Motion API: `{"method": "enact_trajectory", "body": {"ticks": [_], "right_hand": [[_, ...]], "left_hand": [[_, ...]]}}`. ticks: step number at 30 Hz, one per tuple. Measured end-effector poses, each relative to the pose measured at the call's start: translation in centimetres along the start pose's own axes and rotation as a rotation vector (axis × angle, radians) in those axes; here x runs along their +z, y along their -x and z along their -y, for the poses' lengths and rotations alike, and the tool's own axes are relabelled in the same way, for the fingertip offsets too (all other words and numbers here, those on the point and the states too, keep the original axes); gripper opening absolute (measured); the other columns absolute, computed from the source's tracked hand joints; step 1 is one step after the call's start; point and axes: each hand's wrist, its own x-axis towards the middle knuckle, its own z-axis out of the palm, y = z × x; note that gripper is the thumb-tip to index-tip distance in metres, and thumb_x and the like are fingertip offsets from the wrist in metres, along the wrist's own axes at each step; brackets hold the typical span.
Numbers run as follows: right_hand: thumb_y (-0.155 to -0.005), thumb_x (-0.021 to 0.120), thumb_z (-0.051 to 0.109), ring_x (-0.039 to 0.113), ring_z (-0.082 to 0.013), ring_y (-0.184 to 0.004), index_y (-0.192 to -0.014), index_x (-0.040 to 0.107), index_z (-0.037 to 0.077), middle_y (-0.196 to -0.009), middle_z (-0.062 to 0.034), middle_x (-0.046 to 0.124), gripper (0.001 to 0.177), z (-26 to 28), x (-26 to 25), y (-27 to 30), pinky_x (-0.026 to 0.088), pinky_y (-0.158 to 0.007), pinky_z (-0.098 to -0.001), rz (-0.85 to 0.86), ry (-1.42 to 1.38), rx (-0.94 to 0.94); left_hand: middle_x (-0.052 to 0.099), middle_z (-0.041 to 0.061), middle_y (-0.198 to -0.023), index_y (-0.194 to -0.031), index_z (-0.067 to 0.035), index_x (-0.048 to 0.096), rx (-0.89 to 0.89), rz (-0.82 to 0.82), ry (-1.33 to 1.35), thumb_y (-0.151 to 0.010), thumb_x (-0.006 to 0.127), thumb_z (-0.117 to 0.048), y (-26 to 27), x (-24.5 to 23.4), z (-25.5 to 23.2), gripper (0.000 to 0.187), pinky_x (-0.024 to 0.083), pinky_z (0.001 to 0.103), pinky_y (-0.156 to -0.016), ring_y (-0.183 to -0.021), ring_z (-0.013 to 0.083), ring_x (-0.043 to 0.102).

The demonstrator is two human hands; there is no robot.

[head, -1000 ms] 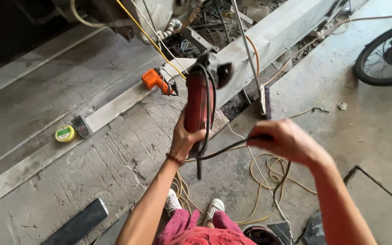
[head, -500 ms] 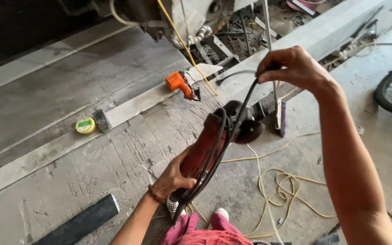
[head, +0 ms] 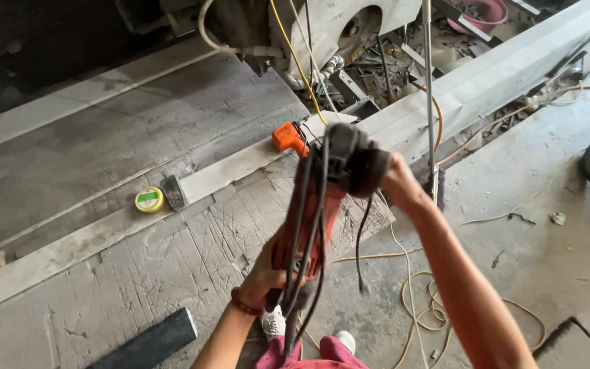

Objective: Inspecting and handling various tools including a broom, heat gun, grinder, and drill in a workshop setting.

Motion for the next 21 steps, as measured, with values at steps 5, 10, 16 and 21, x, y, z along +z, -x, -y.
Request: {"method": "enact_trajectory", "body": {"ticks": [5, 10, 16, 21], "right_hand": [[-0.105, 0.056, 0.028, 0.05, -0.0073, -0.069, -0.104, 0.069, 0.007, -0.075, 0.0038, 0.055, 0.024, -5.8, 5.7, 2.9, 0.042, -0.062, -0.0259, 0.002, -0.056, 0.134], [-0.107, 0.049, 0.032, 0.051, -0.0084, -0.073, -0.108, 0.063, 0.009, -0.079, 0.0047, 0.056, 0.028, -12.8, 13.8, 8.9, 0.044, -0.067, -0.0264, 0.1, -0.293, 0.447], [-0.101, 0.053, 0.02, 0.055, -0.0134, -0.065, -0.111, 0.068, 0.008, -0.072, -0.0022, 0.058, 0.021, -17.4, 18.6, 12.6, 0.048, -0.06, -0.0323, 0.222, 0.034, 0.377], [-0.103, 0.055, 0.022, 0.061, -0.0225, -0.061, -0.112, 0.067, 0.013, -0.07, -0.0121, 0.061, 0.018, -7.4, 19.8, 10.7, 0.05, -0.059, -0.0375, 0.241, 0.56, 0.331]], "left_hand": [[0.06, 0.005, -0.108, -0.148, -0.004, 0.046, 0.097, -0.032, 0.157, -0.063, 0.085, -0.01, -3.2, -4.3, 1.6, 0.094, 0.063, 0.049, -0.094, -0.098, 0.0195, 0.064], [0.063, 0.004, -0.114, -0.149, -0.006, 0.045, 0.28, -0.135, 0.192, -0.065, 0.094, -0.024, -5.5, -5.5, 0.2, 0.099, 0.063, 0.041, -0.09, -0.096, 0.0153, 0.067], [0.064, 0.005, -0.11, -0.154, -0.004, 0.043, 0.409, -0.291, 0.062, -0.073, 0.094, -0.027, -7.9, -10.1, 0.2, 0.098, 0.057, 0.033, -0.079, -0.091, 0.0154, 0.064], [0.065, 0.003, -0.117, -0.157, -0.007, 0.04, 0.49, -0.375, -0.044, -0.075, 0.091, -0.031, -9.8, -14.3, 0.5, 0.099, 0.058, 0.034, -0.088, -0.102, 0.0166, 0.065]]}}
